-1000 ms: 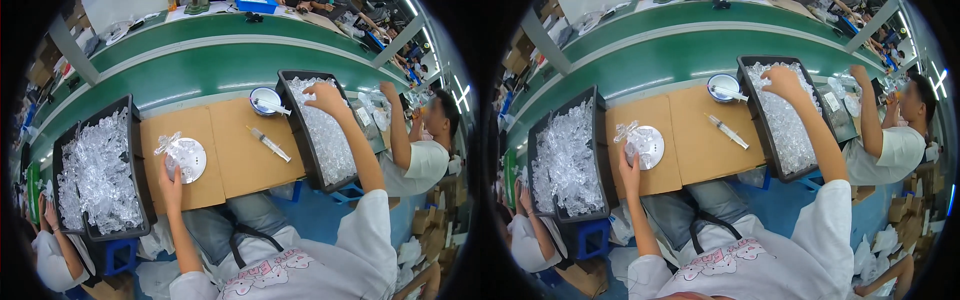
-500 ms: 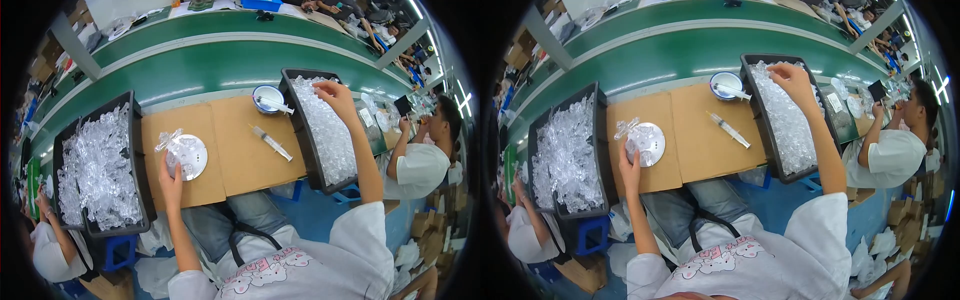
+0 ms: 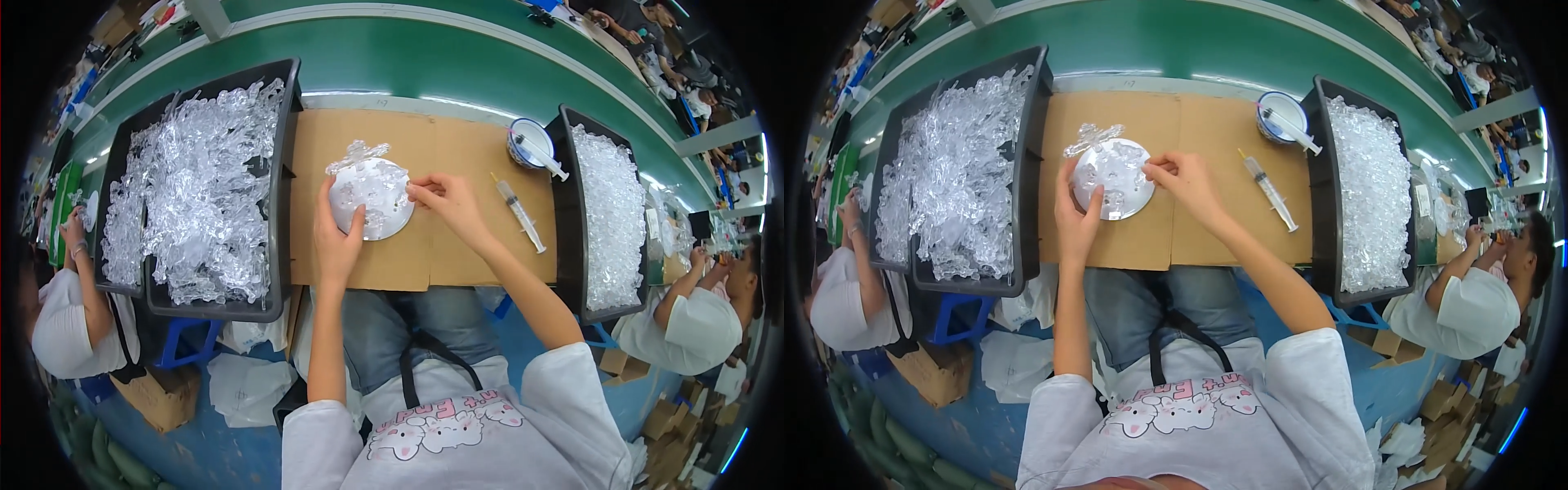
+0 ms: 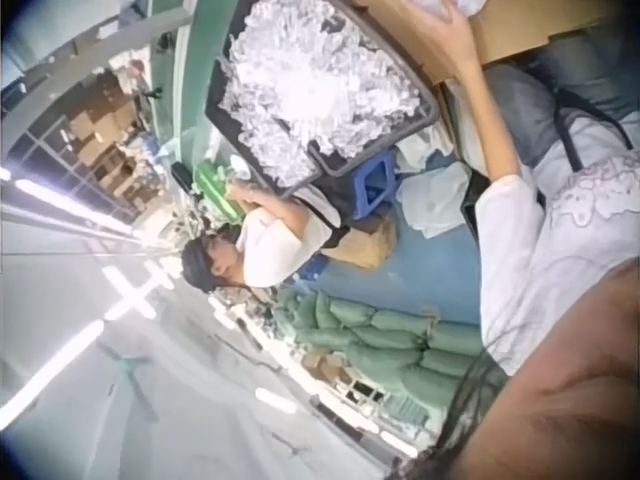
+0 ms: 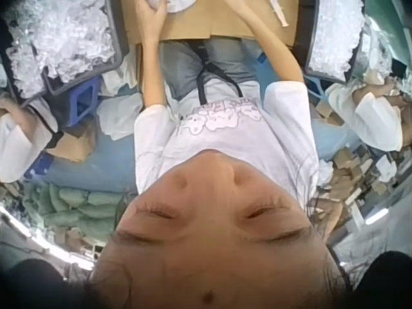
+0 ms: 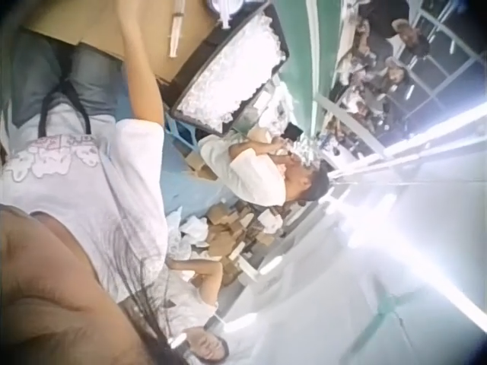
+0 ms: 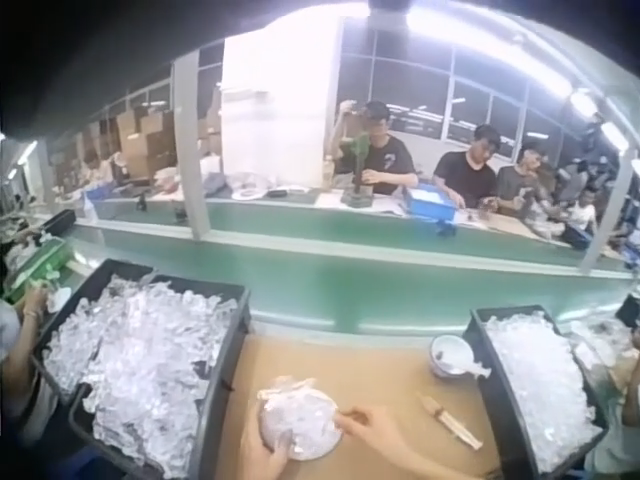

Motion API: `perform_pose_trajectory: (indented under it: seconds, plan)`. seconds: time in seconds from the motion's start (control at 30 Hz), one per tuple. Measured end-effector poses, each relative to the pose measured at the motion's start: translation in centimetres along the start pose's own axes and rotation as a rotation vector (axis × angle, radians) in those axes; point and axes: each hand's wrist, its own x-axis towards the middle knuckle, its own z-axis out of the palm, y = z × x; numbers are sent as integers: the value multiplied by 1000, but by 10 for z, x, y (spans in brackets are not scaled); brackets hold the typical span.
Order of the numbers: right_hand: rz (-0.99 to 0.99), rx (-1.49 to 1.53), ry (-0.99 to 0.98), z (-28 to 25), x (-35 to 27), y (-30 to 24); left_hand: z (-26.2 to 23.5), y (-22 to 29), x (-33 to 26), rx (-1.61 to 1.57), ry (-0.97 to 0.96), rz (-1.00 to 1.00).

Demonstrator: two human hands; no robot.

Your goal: Gluing plastic crystal-like decorative pieces onto a circular base to form a cross-shaped fixture using a syringe for glue application.

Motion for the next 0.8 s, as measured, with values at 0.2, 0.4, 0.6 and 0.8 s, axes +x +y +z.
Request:
perform_pose_trajectory:
  seconds: [0.2, 0.4, 0.6, 0.8]
  plan:
    - [-32, -260, -43, 17, 4, -9, -2, 9, 9, -101, 46, -70]
    - [-66, -470, -96, 13, 13, -5, -5, 31, 9, -217, 100, -65]
    - [-47, -340, -44, 1, 4, -3, -8, 55, 10, 226, 189, 291]
    - [-310, -721, 459, -71, -73, 1, -13, 70, 22, 560, 61, 310]
